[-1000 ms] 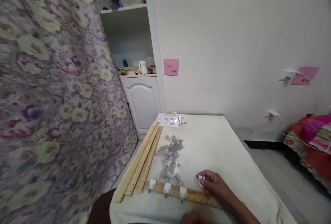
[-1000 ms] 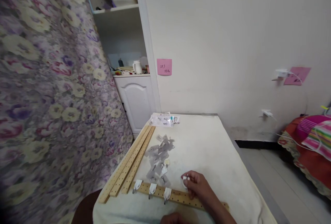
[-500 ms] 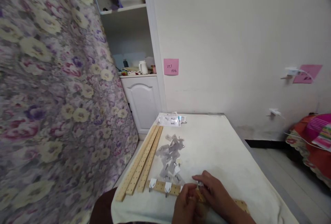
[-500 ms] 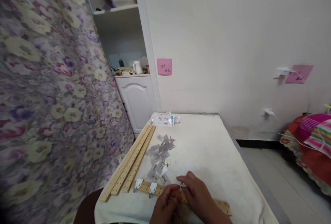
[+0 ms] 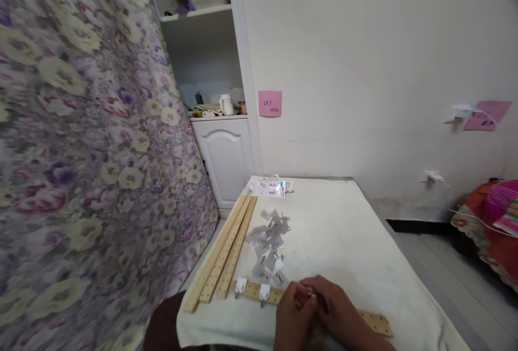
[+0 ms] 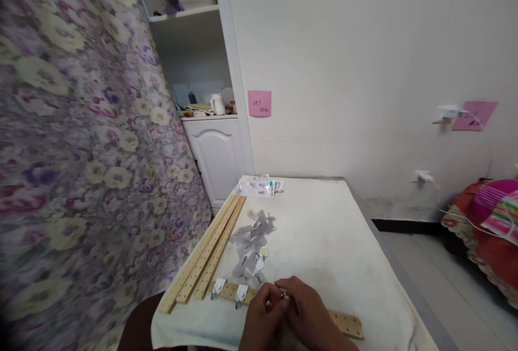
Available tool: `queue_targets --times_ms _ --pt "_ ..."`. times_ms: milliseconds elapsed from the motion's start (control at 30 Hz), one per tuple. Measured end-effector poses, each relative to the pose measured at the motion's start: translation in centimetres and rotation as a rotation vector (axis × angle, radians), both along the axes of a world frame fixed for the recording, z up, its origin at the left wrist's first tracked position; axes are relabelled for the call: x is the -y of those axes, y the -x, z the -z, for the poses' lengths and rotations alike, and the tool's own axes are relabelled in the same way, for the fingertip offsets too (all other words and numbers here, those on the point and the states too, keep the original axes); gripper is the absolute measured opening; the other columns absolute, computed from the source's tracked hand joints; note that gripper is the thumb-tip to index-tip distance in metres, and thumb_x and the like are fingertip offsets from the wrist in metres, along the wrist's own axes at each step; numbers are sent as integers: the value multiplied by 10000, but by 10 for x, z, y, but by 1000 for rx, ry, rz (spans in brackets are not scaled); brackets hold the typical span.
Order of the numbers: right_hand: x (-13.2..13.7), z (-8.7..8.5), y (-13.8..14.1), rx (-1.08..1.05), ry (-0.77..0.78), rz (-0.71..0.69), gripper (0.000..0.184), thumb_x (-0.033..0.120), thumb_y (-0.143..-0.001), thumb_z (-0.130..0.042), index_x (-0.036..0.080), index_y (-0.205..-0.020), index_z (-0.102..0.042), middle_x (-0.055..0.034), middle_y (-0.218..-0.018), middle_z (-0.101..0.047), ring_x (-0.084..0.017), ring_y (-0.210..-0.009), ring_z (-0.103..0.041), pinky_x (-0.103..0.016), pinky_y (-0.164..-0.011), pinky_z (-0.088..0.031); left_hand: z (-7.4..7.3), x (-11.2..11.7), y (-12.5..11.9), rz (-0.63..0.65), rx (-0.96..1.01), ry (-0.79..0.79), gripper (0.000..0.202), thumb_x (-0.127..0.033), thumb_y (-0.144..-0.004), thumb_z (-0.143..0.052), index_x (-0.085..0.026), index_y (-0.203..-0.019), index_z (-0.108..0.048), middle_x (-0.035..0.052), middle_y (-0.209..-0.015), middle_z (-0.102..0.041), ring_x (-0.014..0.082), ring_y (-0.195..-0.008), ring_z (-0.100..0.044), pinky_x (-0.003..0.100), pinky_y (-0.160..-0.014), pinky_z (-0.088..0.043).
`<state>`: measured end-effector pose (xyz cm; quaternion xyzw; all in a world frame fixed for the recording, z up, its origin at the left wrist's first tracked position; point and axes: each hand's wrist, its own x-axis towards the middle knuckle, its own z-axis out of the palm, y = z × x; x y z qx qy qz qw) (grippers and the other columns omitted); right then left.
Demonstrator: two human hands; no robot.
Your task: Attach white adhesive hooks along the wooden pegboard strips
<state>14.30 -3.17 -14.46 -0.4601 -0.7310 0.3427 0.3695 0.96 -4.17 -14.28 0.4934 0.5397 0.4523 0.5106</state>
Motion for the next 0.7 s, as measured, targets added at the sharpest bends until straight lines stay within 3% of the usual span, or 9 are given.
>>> queue_targets --times_ms 100,200,300,400,700 --pt "0 1 5 -82 87 12 351 118 -691 -496 226 -991 -644 -30 -869 -683 -174 -756 -594 -260 -686 -443 -2 -2 2 -2 -78 -38 156 -283 -652 -612 -204 -607 -486 -68 -520 -462 113 -523 -456 229 -529 -364" --pt "-2 6 6 -246 247 -50 242 233 -706 -591 206 -942 -639 -3 -717 -650 -139 -606 -548 -226 -543 -399 -5 -3 7 0 -189 -96 96 -228 -677 -566 -199 -615 -498 -51 -567 -480 124 -569 -459 244 -580 -365" --pt "-4 8 3 -464 391 -185 310 345 -676 -665 196 -943 -614 -4 -727 -644 -136 -607 -561 -231 -547 -420 -8 -1 11 -3 -256 -146 90 -226 -694 -560 -194 -621 -518 -29 -621 -508 137 -612 -475 253 -608 -366" --pt "-3 6 0 -570 478 -209 363 398 -668 -681 195 -956 -598 -27 -826 -658 -147 -651 -604 -256 -592 -461 -9 1 14 -9 -262 -194 101 -244 -691 -585 -193 -615 -542 -18 -640 -525 143 -622 -484 252 -606 -363" --pt "-8 16 1 -530 443 -90 259 392 -687 -645 186 -817 -558 20 -647 -600 -128 -536 -578 -230 -503 -440 19 2 10 -43 -223 -237 164 -315 -656 -639 -193 -589 -551 -15 -621 -501 125 -564 -440 237 -550 -336"
